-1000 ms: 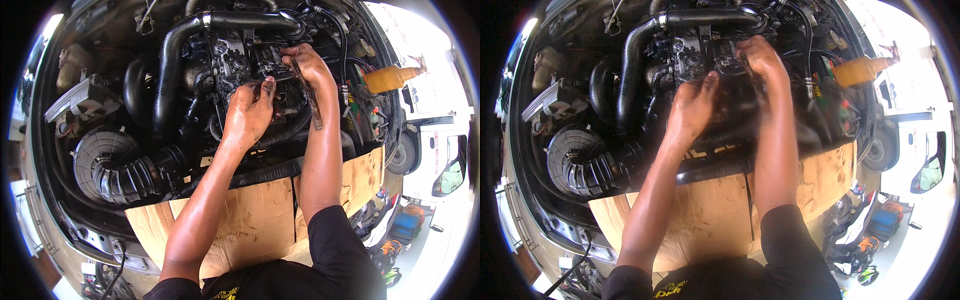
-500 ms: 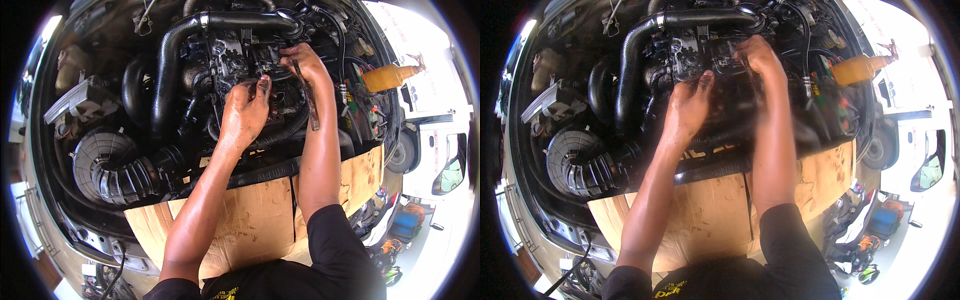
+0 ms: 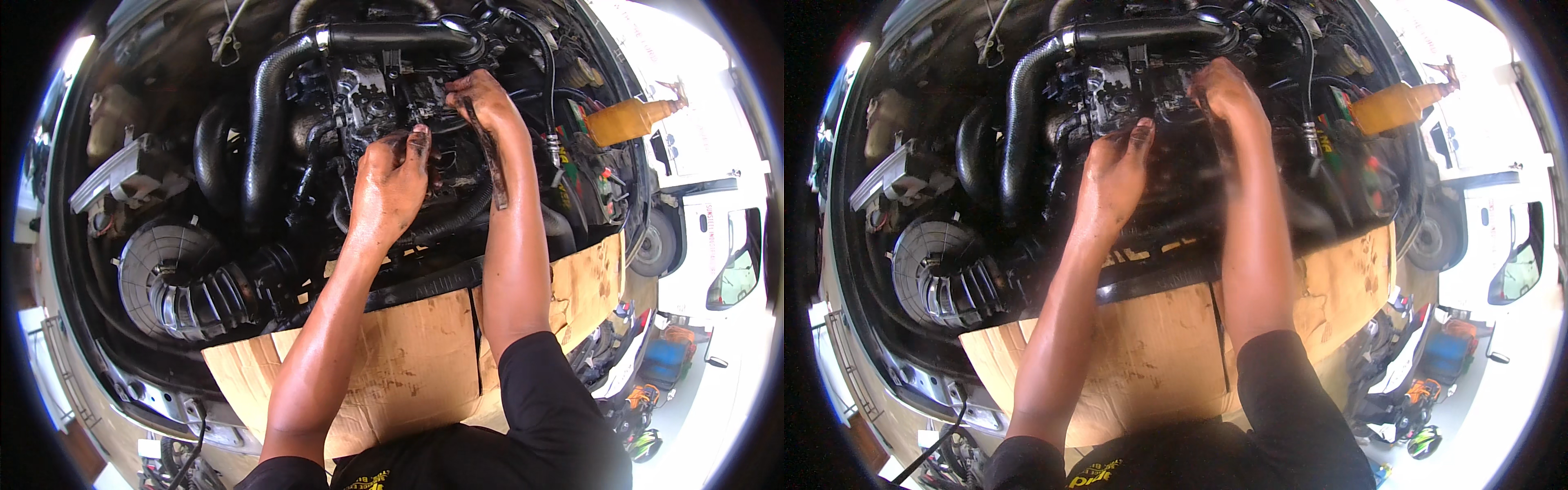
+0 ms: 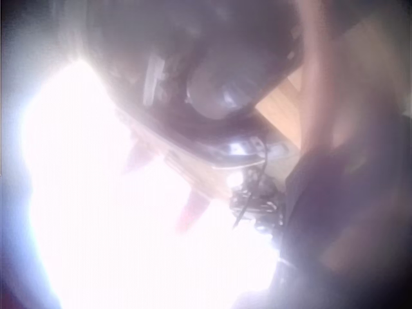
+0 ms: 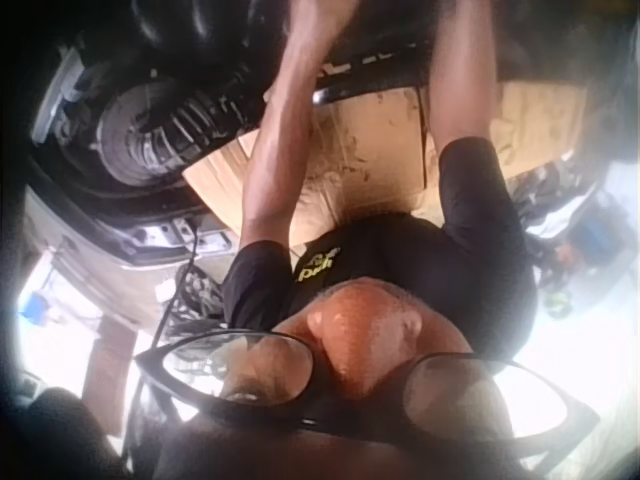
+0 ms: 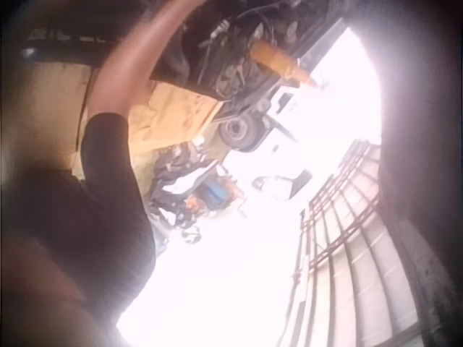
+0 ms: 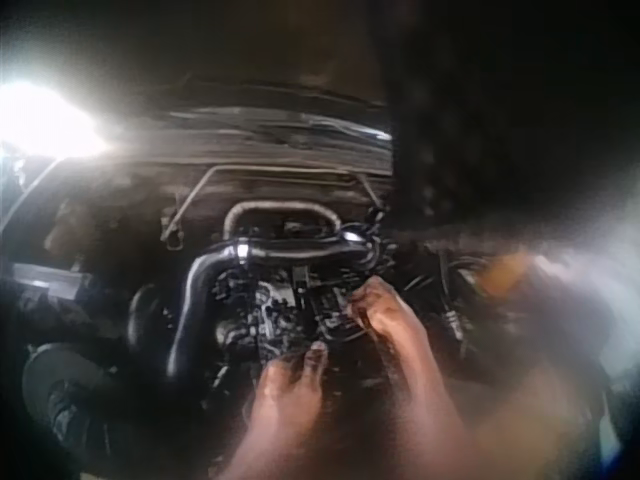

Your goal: The person works on a car engine with the hood open, using a wrench to loosen and remove bolts from the engine block. After completing the mechanical work, the person walks to a sink and washes their hands with soap and water.

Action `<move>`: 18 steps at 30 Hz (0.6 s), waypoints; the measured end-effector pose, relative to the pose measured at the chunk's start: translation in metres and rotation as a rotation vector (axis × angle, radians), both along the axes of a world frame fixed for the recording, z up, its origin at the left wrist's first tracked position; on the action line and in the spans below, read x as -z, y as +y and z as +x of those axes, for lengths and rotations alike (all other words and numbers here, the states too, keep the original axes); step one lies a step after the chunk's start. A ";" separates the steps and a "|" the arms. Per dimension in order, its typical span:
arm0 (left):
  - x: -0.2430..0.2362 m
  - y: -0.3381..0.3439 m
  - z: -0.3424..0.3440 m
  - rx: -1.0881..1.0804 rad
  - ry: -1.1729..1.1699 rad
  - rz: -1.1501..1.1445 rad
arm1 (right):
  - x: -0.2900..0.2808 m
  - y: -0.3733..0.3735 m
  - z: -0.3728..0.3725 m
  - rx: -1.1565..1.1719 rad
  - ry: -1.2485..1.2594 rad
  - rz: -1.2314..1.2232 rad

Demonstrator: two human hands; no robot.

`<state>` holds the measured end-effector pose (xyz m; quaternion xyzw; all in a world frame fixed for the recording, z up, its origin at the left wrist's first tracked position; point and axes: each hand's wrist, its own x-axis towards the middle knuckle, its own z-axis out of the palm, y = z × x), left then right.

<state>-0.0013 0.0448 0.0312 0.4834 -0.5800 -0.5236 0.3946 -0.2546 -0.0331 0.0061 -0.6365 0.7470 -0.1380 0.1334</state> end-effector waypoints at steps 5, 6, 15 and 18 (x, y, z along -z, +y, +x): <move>-0.010 0.005 -0.005 0.123 0.128 0.134 | -0.011 0.005 0.036 0.190 0.136 -0.325; -0.023 0.015 -0.016 0.185 0.135 0.142 | 0.016 0.002 0.017 0.216 -0.011 -0.466; 0.007 -0.008 0.009 0.108 0.459 0.344 | -0.082 0.040 0.052 0.368 -0.258 -0.588; -0.009 0.006 -0.008 0.084 0.384 0.385 | -0.085 0.069 -0.080 0.530 -0.641 -1.239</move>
